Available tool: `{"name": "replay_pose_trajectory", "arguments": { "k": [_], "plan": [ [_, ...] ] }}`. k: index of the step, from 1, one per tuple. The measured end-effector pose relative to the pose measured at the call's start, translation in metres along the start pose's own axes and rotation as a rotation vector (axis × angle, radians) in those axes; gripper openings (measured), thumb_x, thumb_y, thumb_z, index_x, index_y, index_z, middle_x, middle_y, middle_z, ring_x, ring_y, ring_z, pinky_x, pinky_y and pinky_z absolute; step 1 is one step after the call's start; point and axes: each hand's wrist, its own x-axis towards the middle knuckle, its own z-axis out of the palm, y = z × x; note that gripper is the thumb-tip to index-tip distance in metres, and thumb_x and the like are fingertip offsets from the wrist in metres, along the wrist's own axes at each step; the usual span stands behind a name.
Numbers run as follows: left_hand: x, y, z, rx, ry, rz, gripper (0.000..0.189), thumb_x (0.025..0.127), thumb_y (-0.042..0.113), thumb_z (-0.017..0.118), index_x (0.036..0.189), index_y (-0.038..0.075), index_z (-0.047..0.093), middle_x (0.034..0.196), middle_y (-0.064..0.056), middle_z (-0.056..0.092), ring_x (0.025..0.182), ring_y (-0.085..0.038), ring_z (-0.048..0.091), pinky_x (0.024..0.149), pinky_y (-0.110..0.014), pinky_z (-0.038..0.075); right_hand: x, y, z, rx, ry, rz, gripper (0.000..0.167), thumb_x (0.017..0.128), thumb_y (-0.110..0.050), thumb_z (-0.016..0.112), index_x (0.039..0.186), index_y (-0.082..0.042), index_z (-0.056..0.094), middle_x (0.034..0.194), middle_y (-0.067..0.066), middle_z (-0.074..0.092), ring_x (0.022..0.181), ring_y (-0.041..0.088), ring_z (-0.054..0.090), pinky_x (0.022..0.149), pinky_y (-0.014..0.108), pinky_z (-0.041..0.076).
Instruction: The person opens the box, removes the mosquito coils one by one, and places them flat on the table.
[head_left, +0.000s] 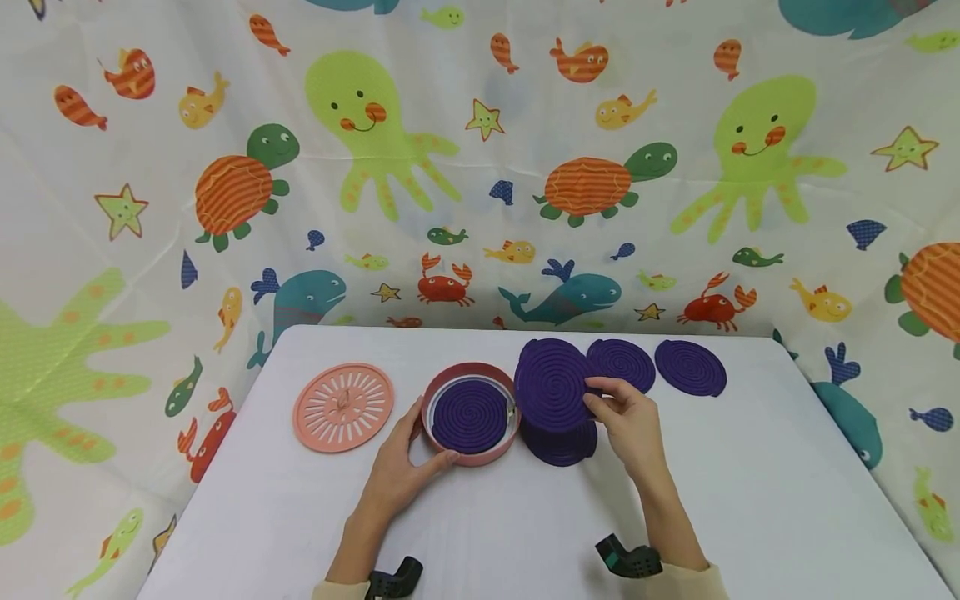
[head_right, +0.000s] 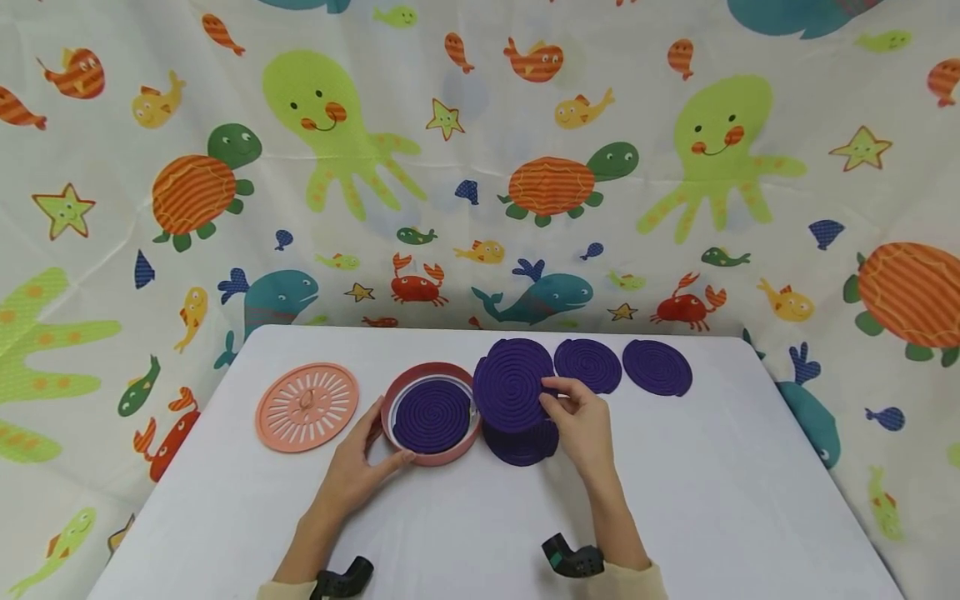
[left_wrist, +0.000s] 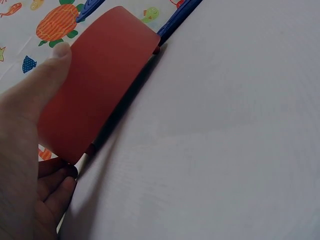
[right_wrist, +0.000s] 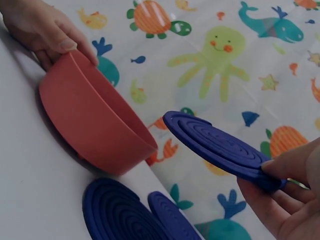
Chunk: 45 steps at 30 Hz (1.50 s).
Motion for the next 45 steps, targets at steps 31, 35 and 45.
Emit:
{"name": "replay_pose_trajectory", "arguments": {
  "k": [31, 35, 45],
  "plan": [
    [-0.001, -0.002, 0.001, 0.002, -0.002, -0.008, 0.105, 0.076, 0.058, 0.081, 0.159, 0.022, 0.028, 0.159, -0.004, 0.041, 0.144, -0.021, 0.046, 0.118, -0.037, 0.042, 0.02, 0.037, -0.061, 0.132, 0.108, 0.158, 0.036, 0.092, -0.001, 0.068, 0.126, 0.008, 0.062, 0.092, -0.02, 0.069, 0.078, -0.003, 0.068, 0.071, 0.016, 0.062],
    [0.0, -0.002, 0.001, -0.005, 0.001, 0.0, 0.104, 0.076, 0.057, 0.081, 0.159, 0.021, 0.028, 0.16, -0.004, 0.041, 0.143, -0.021, 0.046, 0.118, -0.036, 0.042, 0.02, 0.041, -0.069, 0.123, 0.11, 0.161, 0.033, 0.092, -0.002, 0.069, 0.124, 0.006, 0.065, 0.097, -0.019, 0.067, 0.08, -0.001, 0.069, 0.071, 0.016, 0.062],
    [0.0, -0.002, 0.002, -0.005, 0.007, 0.009, 0.104, 0.076, 0.055, 0.082, 0.159, 0.021, 0.029, 0.159, -0.005, 0.041, 0.143, -0.021, 0.047, 0.117, -0.036, 0.042, 0.02, 0.047, -0.086, 0.077, 0.068, 0.191, 0.034, 0.093, -0.004, 0.068, 0.125, 0.008, 0.062, 0.091, -0.02, 0.068, 0.08, -0.003, 0.066, 0.072, 0.016, 0.062]
  ]
}}
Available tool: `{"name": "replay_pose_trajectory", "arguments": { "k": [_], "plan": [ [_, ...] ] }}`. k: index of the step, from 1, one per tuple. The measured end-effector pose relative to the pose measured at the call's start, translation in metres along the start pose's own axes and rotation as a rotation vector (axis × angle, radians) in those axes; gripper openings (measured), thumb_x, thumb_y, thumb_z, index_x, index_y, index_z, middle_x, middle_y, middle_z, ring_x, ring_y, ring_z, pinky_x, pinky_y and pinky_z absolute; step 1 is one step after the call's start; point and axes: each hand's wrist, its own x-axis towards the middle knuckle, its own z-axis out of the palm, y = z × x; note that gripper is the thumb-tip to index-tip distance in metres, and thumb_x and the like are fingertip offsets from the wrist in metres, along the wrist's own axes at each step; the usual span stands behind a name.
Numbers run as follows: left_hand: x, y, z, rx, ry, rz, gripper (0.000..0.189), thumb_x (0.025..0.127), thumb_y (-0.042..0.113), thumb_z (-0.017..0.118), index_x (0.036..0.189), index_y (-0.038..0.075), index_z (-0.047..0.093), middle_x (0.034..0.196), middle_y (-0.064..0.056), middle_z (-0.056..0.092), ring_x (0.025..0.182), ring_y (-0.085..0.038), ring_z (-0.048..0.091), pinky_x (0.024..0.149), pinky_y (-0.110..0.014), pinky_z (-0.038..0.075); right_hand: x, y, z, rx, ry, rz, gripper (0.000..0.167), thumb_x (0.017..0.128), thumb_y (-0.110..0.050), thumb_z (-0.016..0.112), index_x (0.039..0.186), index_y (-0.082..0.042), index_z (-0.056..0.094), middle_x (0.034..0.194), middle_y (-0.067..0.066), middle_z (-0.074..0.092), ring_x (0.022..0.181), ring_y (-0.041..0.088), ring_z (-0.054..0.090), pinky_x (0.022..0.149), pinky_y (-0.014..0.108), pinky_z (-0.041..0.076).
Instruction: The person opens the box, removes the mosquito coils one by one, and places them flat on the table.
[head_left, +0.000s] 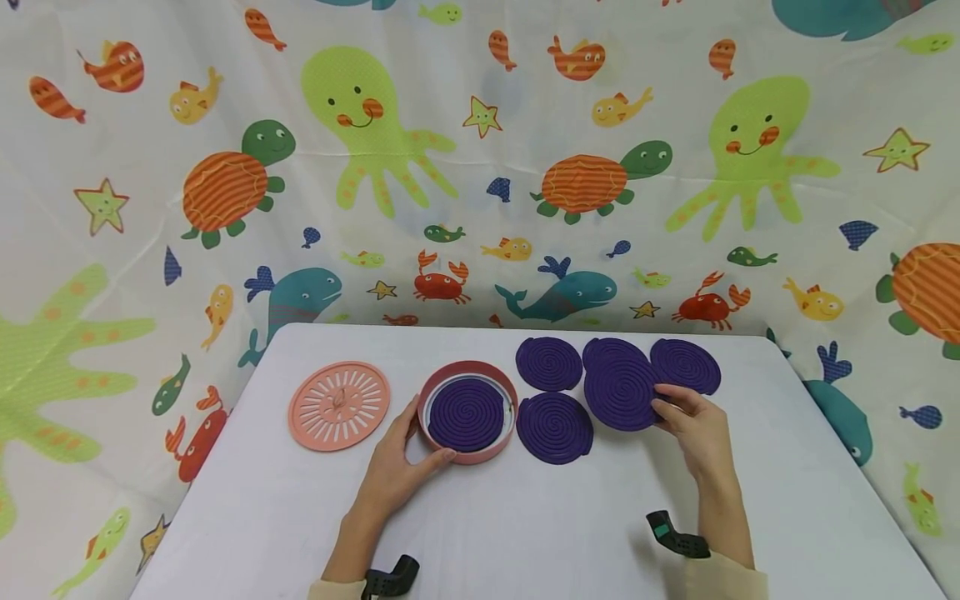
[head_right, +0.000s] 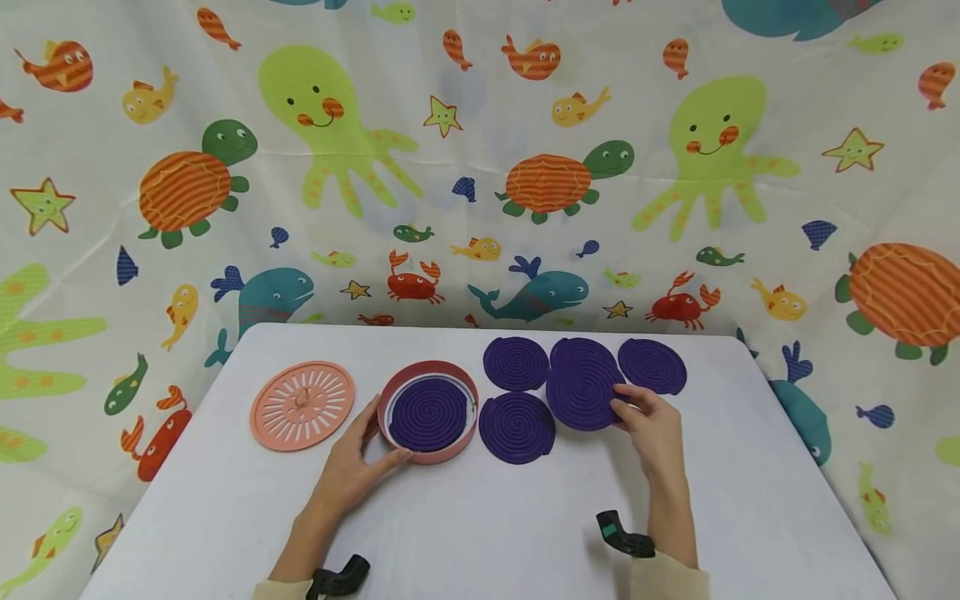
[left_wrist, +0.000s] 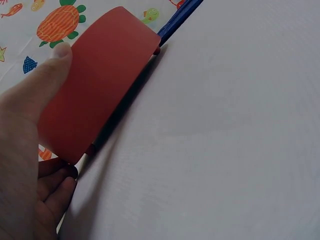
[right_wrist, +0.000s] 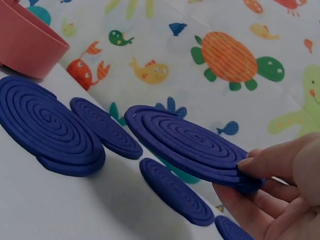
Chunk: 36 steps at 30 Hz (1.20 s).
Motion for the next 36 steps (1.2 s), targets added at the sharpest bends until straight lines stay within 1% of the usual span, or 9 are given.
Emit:
{"name": "replay_pose_trajectory", "arguments": {
  "k": [5, 10, 15, 23, 27, 30, 34, 36],
  "plan": [
    [0.0, 0.0, -0.001, 0.005, -0.002, -0.006, 0.104, 0.076, 0.056, 0.081, 0.159, 0.021, 0.029, 0.16, -0.005, 0.041, 0.143, -0.021, 0.047, 0.118, -0.036, 0.042, 0.002, 0.003, -0.005, -0.016, -0.008, 0.037, 0.036, 0.094, -0.005, 0.068, 0.127, 0.006, 0.061, 0.091, -0.021, 0.067, 0.082, -0.003, 0.065, 0.074, 0.016, 0.062],
    [0.0, 0.0, -0.001, 0.002, -0.001, -0.003, 0.104, 0.076, 0.056, 0.082, 0.159, 0.021, 0.029, 0.159, -0.005, 0.041, 0.143, -0.021, 0.047, 0.118, -0.036, 0.042, 0.004, 0.007, -0.01, -0.024, -0.032, 0.039, 0.036, 0.094, -0.005, 0.068, 0.127, 0.006, 0.062, 0.095, -0.024, 0.065, 0.085, 0.0, 0.066, 0.074, 0.017, 0.062],
    [0.0, 0.0, -0.001, 0.004, -0.003, -0.009, 0.104, 0.076, 0.057, 0.082, 0.159, 0.021, 0.029, 0.159, -0.005, 0.041, 0.143, -0.021, 0.047, 0.118, -0.036, 0.042, 0.005, 0.013, -0.013, -0.028, -0.07, 0.031, 0.036, 0.094, -0.002, 0.066, 0.127, 0.009, 0.06, 0.09, -0.021, 0.068, 0.082, -0.002, 0.066, 0.073, 0.018, 0.062],
    [0.0, 0.001, -0.002, 0.008, -0.014, -0.022, 0.105, 0.076, 0.059, 0.081, 0.159, 0.023, 0.028, 0.16, -0.003, 0.04, 0.144, -0.021, 0.046, 0.118, -0.037, 0.041, 0.007, 0.018, -0.018, -0.047, -0.094, 0.049, 0.033, 0.094, -0.003, 0.066, 0.126, 0.006, 0.063, 0.089, -0.021, 0.068, 0.081, -0.002, 0.065, 0.074, 0.018, 0.062],
    [0.001, 0.001, -0.002, 0.008, -0.014, -0.021, 0.105, 0.076, 0.059, 0.081, 0.159, 0.023, 0.028, 0.16, -0.003, 0.04, 0.144, -0.021, 0.046, 0.118, -0.037, 0.041, 0.007, 0.021, -0.019, -0.075, -0.099, 0.065, 0.033, 0.094, -0.005, 0.067, 0.125, 0.004, 0.064, 0.087, -0.022, 0.067, 0.08, -0.001, 0.064, 0.072, 0.019, 0.062],
    [0.002, 0.001, -0.003, 0.01, -0.014, -0.02, 0.105, 0.076, 0.059, 0.08, 0.159, 0.022, 0.028, 0.16, -0.004, 0.04, 0.144, -0.021, 0.046, 0.118, -0.038, 0.042, 0.008, 0.023, -0.02, -0.076, -0.111, 0.076, 0.032, 0.093, -0.006, 0.068, 0.124, 0.003, 0.065, 0.087, -0.022, 0.067, 0.079, -0.001, 0.064, 0.071, 0.019, 0.062],
    [0.003, 0.001, -0.003, 0.007, -0.016, -0.019, 0.105, 0.076, 0.059, 0.08, 0.159, 0.022, 0.028, 0.16, -0.004, 0.04, 0.144, -0.022, 0.046, 0.118, -0.038, 0.041, 0.008, 0.025, -0.021, -0.071, -0.136, 0.088, 0.035, 0.093, -0.007, 0.069, 0.126, 0.004, 0.064, 0.087, -0.022, 0.068, 0.079, -0.002, 0.064, 0.071, 0.019, 0.061],
    [0.003, 0.0, -0.003, 0.008, -0.015, -0.019, 0.105, 0.076, 0.058, 0.08, 0.159, 0.022, 0.028, 0.16, -0.004, 0.04, 0.144, -0.022, 0.046, 0.118, -0.039, 0.041, 0.008, 0.025, -0.021, -0.079, -0.15, 0.089, 0.038, 0.094, -0.008, 0.069, 0.129, 0.007, 0.061, 0.089, -0.021, 0.068, 0.08, -0.003, 0.064, 0.072, 0.019, 0.061]
  ]
}}
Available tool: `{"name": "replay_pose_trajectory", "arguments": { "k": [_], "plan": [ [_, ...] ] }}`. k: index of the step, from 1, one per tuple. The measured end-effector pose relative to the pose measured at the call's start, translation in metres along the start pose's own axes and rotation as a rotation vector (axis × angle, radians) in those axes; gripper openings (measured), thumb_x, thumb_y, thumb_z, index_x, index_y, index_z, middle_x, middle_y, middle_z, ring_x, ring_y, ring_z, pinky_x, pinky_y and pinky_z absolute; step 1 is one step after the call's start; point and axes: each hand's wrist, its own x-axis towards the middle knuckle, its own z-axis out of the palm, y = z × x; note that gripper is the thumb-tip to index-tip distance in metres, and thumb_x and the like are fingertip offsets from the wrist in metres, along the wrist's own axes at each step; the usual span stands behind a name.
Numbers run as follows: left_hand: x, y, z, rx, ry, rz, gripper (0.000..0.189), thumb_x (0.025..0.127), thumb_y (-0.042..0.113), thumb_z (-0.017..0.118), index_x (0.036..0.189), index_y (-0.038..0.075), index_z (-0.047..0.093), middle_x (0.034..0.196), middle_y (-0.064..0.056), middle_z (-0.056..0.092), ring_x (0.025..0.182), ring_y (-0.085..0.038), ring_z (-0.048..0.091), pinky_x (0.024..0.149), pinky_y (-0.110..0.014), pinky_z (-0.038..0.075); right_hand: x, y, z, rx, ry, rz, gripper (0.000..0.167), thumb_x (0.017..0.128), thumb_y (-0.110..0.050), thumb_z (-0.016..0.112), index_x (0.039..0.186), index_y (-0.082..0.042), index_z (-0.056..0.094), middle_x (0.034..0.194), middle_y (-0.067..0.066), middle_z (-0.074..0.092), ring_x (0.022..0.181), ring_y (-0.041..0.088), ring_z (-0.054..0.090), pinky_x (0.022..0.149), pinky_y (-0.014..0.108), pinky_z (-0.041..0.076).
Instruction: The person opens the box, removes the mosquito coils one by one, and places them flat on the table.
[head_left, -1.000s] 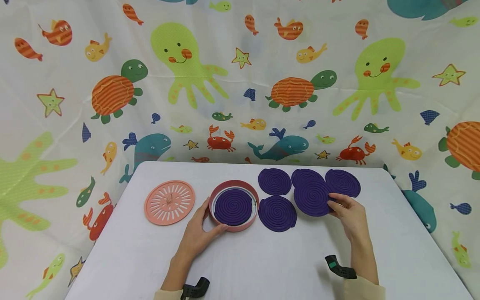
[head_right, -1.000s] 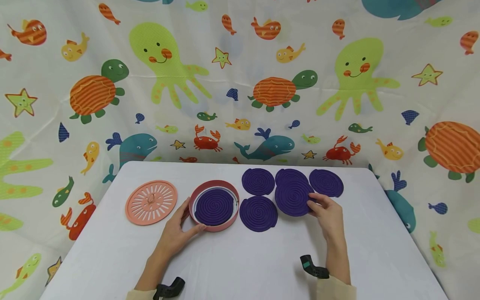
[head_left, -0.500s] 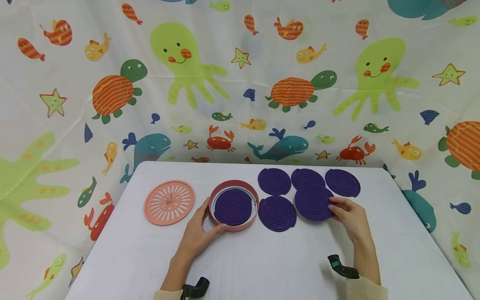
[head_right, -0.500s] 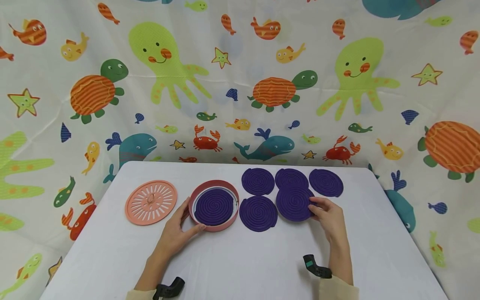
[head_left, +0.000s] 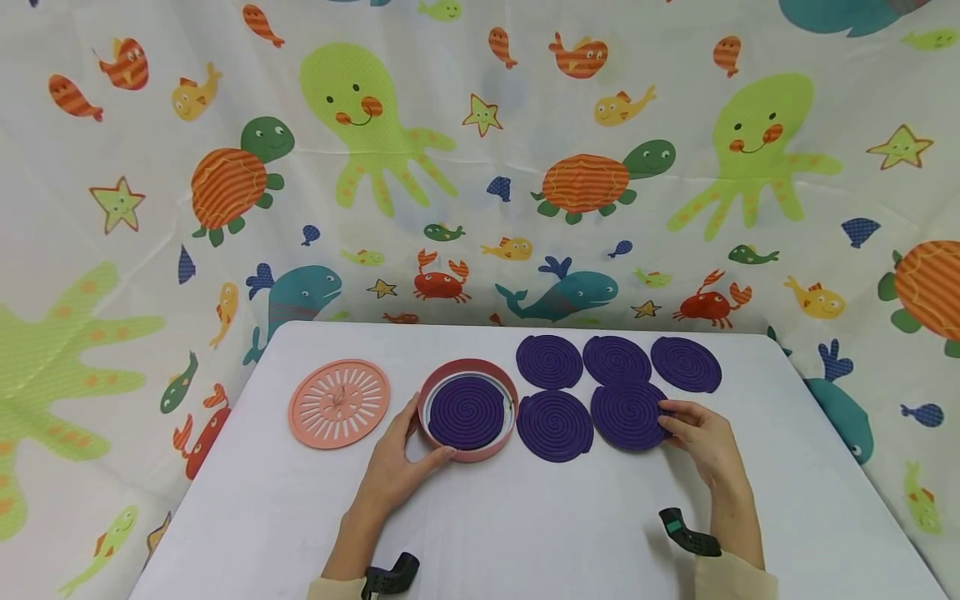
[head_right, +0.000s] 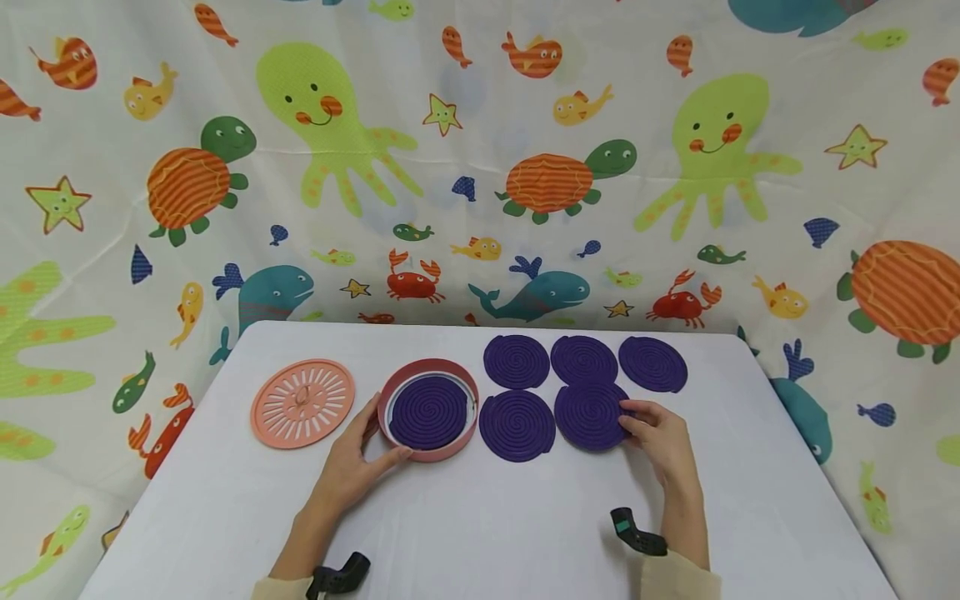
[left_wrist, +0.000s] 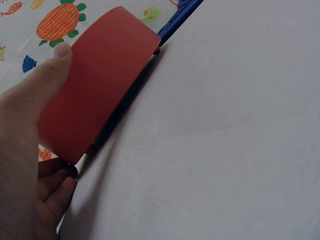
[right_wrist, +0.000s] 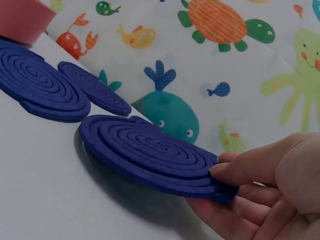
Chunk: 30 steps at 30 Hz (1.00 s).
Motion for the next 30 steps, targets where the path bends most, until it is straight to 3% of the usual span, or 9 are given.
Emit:
{"name": "replay_pose_trajectory", "arguments": {
  "k": [7, 16, 30],
  "plan": [
    [0.0003, 0.0006, -0.0003, -0.006, 0.001, -0.004, 0.105, 0.076, 0.058, 0.081, 0.159, 0.022, 0.029, 0.16, -0.004, 0.041, 0.144, -0.022, 0.046, 0.118, -0.039, 0.041, -0.0002, 0.0037, -0.0029, -0.031, -0.032, 0.002, 0.047, 0.095, -0.005, 0.066, 0.136, 0.013, 0.051, 0.09, -0.018, 0.068, 0.081, -0.001, 0.065, 0.073, 0.02, 0.062],
    [0.0005, 0.001, -0.0001, 0.005, 0.002, -0.005, 0.105, 0.076, 0.06, 0.08, 0.159, 0.021, 0.029, 0.16, -0.004, 0.041, 0.144, -0.022, 0.046, 0.118, -0.04, 0.042, -0.0011, 0.0047, -0.0042, -0.029, -0.058, 0.007, 0.045, 0.093, 0.0, 0.067, 0.132, 0.015, 0.052, 0.084, -0.012, 0.065, 0.076, 0.003, 0.064, 0.07, 0.024, 0.063],
    [0.0003, 0.0015, -0.0003, -0.001, -0.006, -0.015, 0.105, 0.076, 0.06, 0.08, 0.159, 0.023, 0.028, 0.161, -0.003, 0.039, 0.144, -0.022, 0.045, 0.119, -0.039, 0.041, -0.0053, 0.0039, -0.0094, -0.088, -0.108, 0.063, 0.046, 0.093, -0.004, 0.067, 0.132, 0.014, 0.051, 0.088, -0.006, 0.063, 0.076, 0.006, 0.065, 0.071, 0.026, 0.064]
  ]
}}
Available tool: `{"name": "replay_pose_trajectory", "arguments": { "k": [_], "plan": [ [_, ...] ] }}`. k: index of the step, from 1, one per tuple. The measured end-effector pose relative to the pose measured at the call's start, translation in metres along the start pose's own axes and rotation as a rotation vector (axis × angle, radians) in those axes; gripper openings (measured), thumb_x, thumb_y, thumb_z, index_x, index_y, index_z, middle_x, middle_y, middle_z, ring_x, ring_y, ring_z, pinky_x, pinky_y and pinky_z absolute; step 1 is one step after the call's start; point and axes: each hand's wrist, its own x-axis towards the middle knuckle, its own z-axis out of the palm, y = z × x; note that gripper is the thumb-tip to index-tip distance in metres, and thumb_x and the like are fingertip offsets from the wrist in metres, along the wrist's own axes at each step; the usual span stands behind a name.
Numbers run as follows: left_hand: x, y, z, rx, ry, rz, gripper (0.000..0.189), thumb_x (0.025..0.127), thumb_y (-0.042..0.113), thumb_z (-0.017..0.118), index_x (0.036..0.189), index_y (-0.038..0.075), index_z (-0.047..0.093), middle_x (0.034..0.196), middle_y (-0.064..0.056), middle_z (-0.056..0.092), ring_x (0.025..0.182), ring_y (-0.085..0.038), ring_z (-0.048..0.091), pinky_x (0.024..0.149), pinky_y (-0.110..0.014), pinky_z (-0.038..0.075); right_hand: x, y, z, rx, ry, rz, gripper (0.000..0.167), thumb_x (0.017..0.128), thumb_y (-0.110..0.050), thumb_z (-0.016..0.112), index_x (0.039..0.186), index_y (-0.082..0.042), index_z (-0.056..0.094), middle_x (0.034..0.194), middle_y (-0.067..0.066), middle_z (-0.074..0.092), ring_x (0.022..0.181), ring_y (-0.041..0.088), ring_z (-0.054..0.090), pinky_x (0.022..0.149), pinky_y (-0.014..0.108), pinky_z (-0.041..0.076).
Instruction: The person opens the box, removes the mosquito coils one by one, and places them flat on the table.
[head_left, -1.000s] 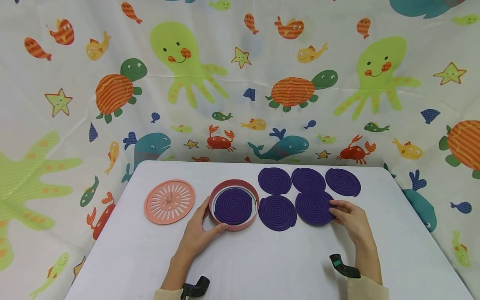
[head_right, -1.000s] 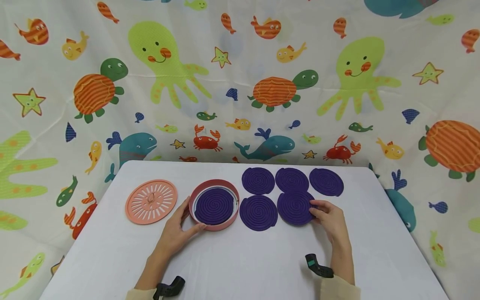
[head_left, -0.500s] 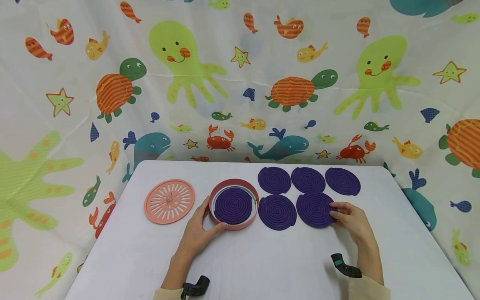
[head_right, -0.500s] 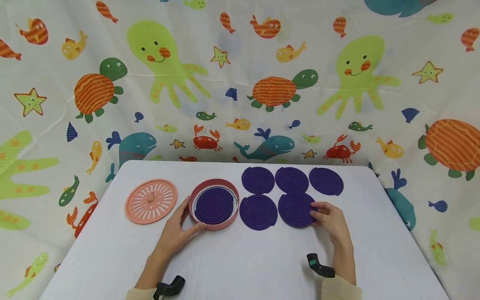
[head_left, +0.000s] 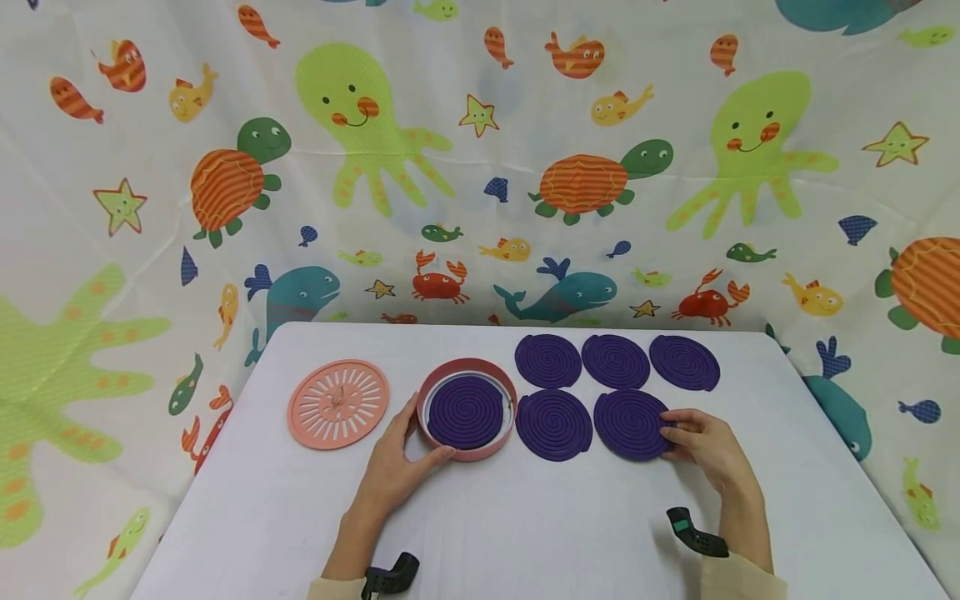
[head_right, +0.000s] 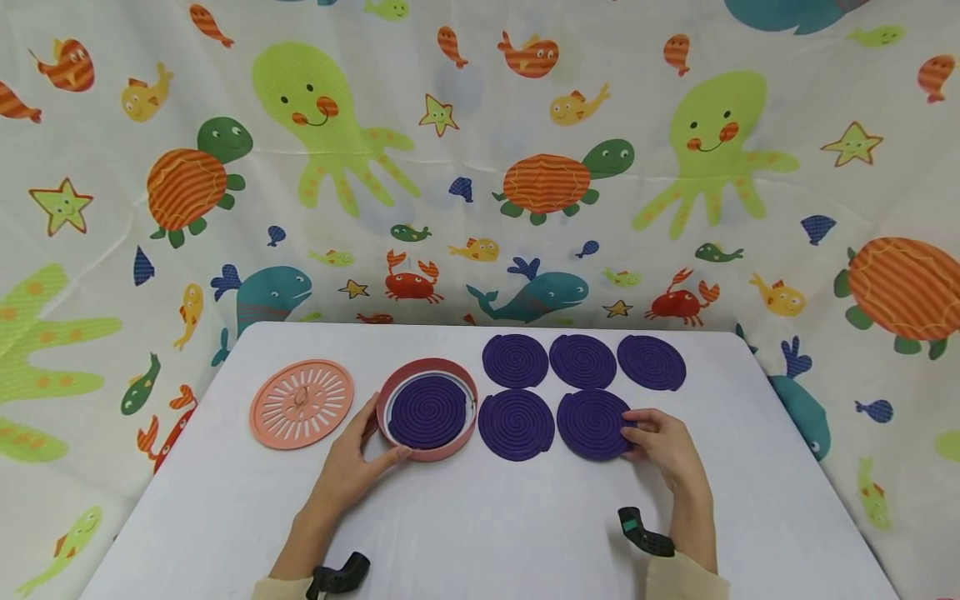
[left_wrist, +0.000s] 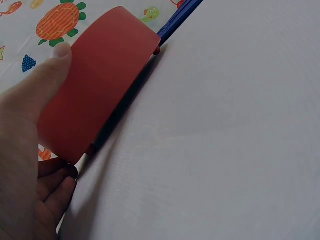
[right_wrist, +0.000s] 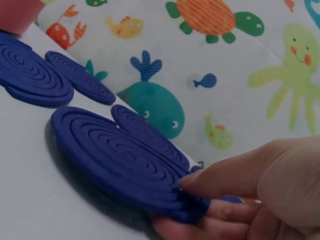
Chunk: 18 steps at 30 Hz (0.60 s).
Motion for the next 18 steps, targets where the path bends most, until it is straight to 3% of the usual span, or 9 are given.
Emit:
{"name": "replay_pose_trajectory", "arguments": {
  "k": [7, 13, 18],
  "plan": [
    [0.0005, 0.0003, 0.0003, 0.006, 0.003, -0.001, 0.106, 0.075, 0.059, 0.081, 0.159, 0.021, 0.028, 0.161, -0.003, 0.039, 0.144, -0.022, 0.045, 0.119, -0.039, 0.04, -0.0015, -0.0046, -0.0005, -0.218, 0.057, -0.015, 0.04, 0.095, -0.008, 0.063, 0.13, 0.01, 0.055, 0.091, 0.002, 0.068, 0.074, 0.008, 0.063, 0.064, 0.023, 0.059],
    [0.0008, 0.0011, 0.0003, 0.019, 0.0, -0.007, 0.106, 0.075, 0.06, 0.08, 0.159, 0.021, 0.028, 0.161, -0.004, 0.039, 0.145, -0.023, 0.045, 0.118, -0.04, 0.04, -0.0029, -0.0075, 0.0001, -0.261, 0.093, -0.037, 0.037, 0.095, -0.003, 0.061, 0.127, 0.013, 0.055, 0.107, 0.022, 0.067, 0.072, 0.008, 0.063, 0.061, 0.022, 0.059],
    [0.0004, 0.0013, 0.0004, 0.024, -0.004, -0.01, 0.106, 0.075, 0.061, 0.08, 0.159, 0.022, 0.028, 0.161, -0.003, 0.039, 0.144, -0.023, 0.045, 0.118, -0.04, 0.04, -0.0027, -0.0073, 0.0007, -0.278, 0.111, -0.037, 0.036, 0.093, -0.002, 0.061, 0.126, 0.014, 0.055, 0.107, 0.023, 0.064, 0.071, 0.008, 0.063, 0.061, 0.022, 0.059]
  ]
}}
